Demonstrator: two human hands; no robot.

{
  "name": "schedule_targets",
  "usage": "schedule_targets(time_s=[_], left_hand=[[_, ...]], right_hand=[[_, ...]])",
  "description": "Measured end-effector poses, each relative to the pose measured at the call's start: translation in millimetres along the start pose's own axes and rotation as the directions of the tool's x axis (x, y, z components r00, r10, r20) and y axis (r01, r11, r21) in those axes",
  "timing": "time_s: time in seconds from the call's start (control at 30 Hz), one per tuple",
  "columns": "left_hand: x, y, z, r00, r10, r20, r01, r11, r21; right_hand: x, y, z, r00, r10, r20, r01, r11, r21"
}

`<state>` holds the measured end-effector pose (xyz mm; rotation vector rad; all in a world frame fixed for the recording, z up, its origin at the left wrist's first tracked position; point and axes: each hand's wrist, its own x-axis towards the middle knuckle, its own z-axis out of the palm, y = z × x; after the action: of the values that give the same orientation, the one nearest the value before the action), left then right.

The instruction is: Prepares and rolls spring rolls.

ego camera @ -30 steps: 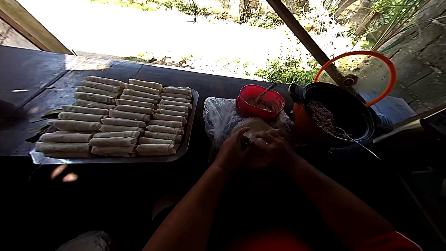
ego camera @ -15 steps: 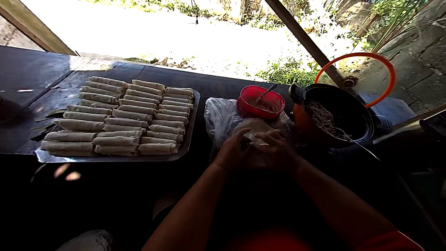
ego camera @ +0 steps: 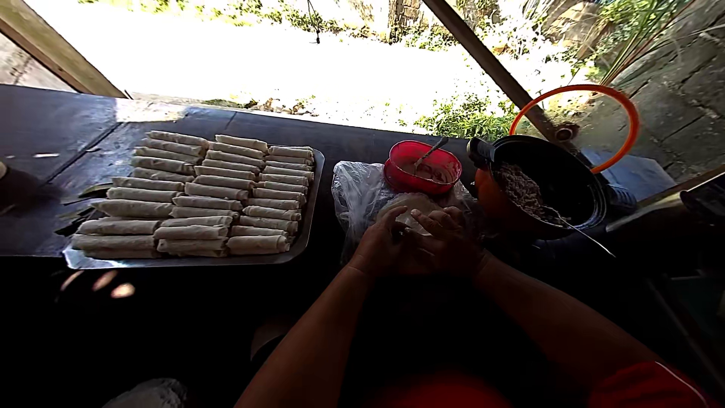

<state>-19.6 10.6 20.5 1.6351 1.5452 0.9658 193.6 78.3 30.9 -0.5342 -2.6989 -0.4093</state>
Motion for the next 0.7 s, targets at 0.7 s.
schedule_targets(time_s=[0.7], left_hand=[[0.0,-2.9,3.2,1.000,0.013,-0.001,-0.013,1.000,0.005]], right_hand=[[2.8,-1.3,-2.8,0.970,0.241,0.043,-0.242,0.925,0.293]])
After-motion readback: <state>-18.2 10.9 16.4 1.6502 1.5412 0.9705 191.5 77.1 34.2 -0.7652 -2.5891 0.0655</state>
